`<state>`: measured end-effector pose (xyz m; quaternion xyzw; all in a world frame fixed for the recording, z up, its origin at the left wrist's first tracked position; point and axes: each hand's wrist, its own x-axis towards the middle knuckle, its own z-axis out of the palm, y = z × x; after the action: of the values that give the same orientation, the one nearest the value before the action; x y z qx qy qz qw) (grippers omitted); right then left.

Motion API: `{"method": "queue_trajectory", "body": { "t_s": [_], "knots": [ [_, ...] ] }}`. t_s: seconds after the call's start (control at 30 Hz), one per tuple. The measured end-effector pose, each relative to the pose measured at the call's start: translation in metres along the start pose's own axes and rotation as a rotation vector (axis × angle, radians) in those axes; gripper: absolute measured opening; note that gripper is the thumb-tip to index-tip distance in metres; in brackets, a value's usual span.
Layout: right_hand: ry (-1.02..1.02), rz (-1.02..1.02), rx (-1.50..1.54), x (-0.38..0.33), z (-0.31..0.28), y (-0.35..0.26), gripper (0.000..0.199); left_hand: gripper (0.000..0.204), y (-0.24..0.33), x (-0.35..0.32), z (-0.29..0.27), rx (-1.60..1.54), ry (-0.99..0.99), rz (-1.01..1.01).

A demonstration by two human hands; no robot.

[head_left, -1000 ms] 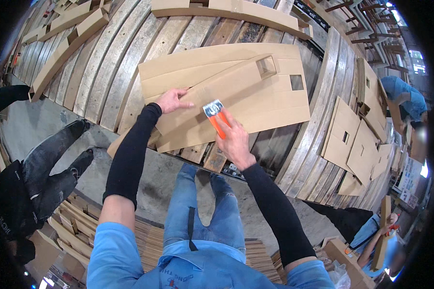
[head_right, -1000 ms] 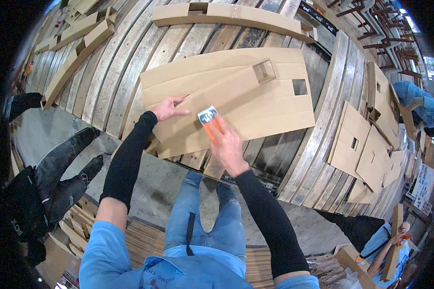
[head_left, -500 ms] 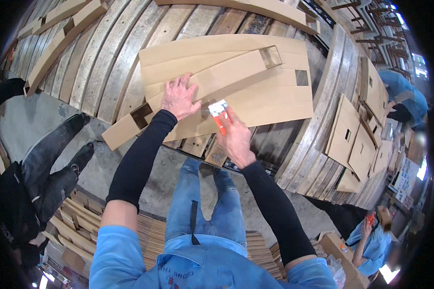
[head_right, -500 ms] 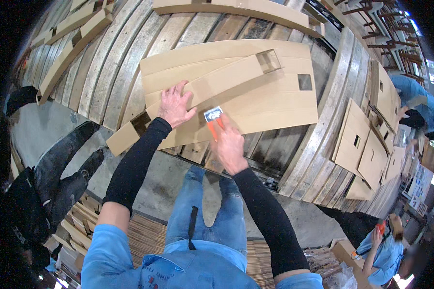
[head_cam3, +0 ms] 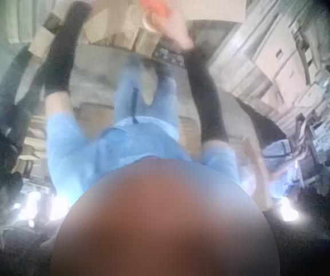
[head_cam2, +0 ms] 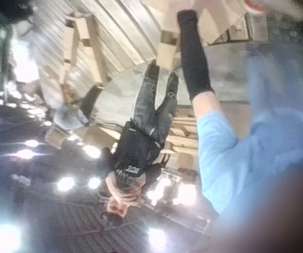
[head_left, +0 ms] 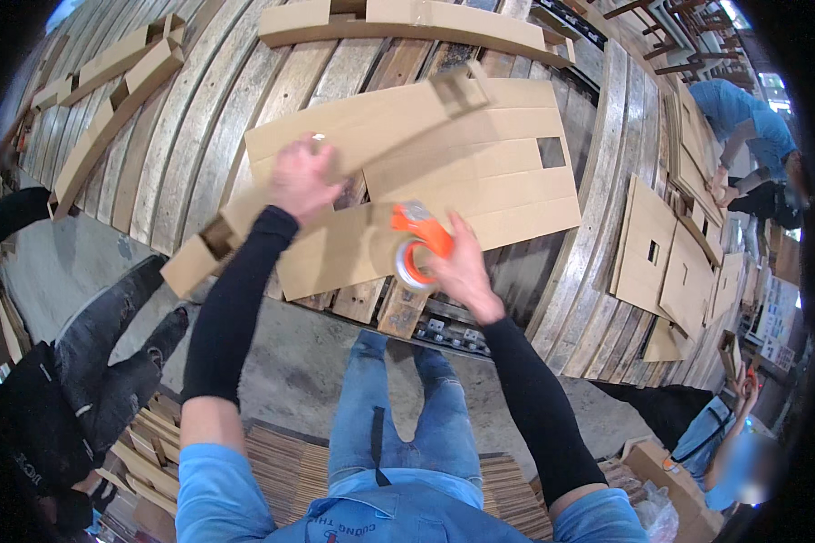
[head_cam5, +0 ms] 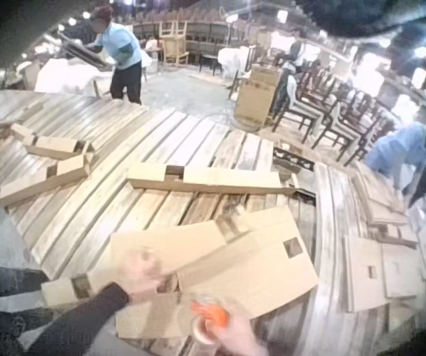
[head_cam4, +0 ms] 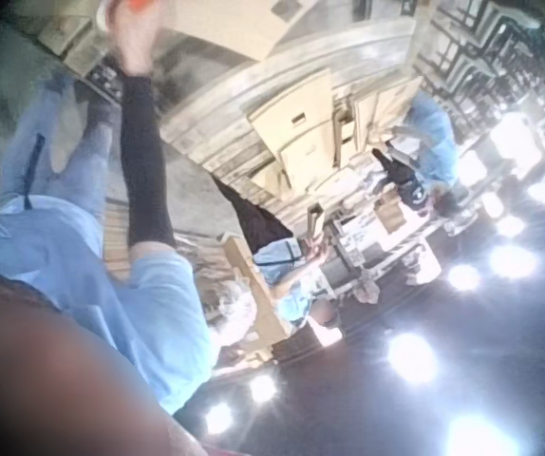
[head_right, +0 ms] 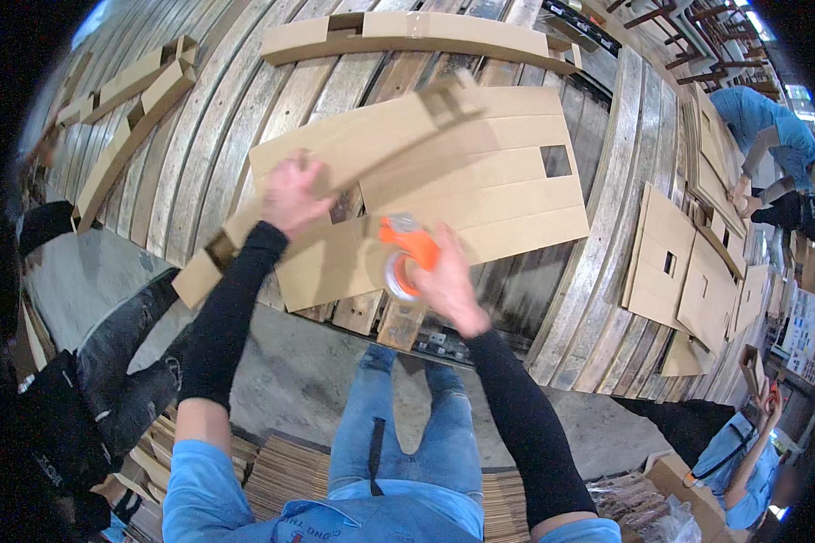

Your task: The person walks through a warehouse and begins assembling flat cardboard pieces into boxes using a handheld tape dispenser. They repeatedly fold flaps and apply tape to secure the box structure while other workers perform similar tasks nearby.

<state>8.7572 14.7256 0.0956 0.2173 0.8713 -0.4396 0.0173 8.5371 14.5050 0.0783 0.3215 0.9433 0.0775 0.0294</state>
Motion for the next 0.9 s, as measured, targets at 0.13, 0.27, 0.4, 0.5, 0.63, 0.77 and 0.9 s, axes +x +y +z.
{"method": "queue_trajectory", "body": {
  "t_s": [0.13,0.27,0.4,0.5,0.63,0.77,0.9],
  "knots": [
    [-0.064,0.542,1.086,-0.054,-0.049,0.076,0.063,0.062,-0.065,0.017,-0.052,0.395,0.103,-0.052],
    [0.123,0.679,1.597,-0.097,-0.061,0.140,0.045,0.083,-0.006,-0.008,-0.035,0.084,-0.209,0.100],
    [0.052,0.625,1.740,-0.113,-0.049,0.169,0.041,0.091,0.112,-0.089,0.032,-0.079,-0.528,0.373],
    [-0.066,0.595,1.798,-0.106,-0.053,0.146,0.042,0.069,0.126,-0.081,0.071,0.058,-0.478,0.273],
    [-0.025,0.660,1.799,-0.109,-0.065,0.138,0.043,0.055,0.125,-0.073,0.080,0.067,-0.414,0.280],
    [-0.066,0.650,1.563,-0.118,-0.071,0.152,0.043,0.047,0.123,-0.075,0.076,0.222,-0.248,0.260],
    [-0.039,0.584,1.346,-0.122,-0.093,0.138,0.043,0.032,0.116,-0.058,0.043,-0.140,-0.253,0.071]
  ]
}}
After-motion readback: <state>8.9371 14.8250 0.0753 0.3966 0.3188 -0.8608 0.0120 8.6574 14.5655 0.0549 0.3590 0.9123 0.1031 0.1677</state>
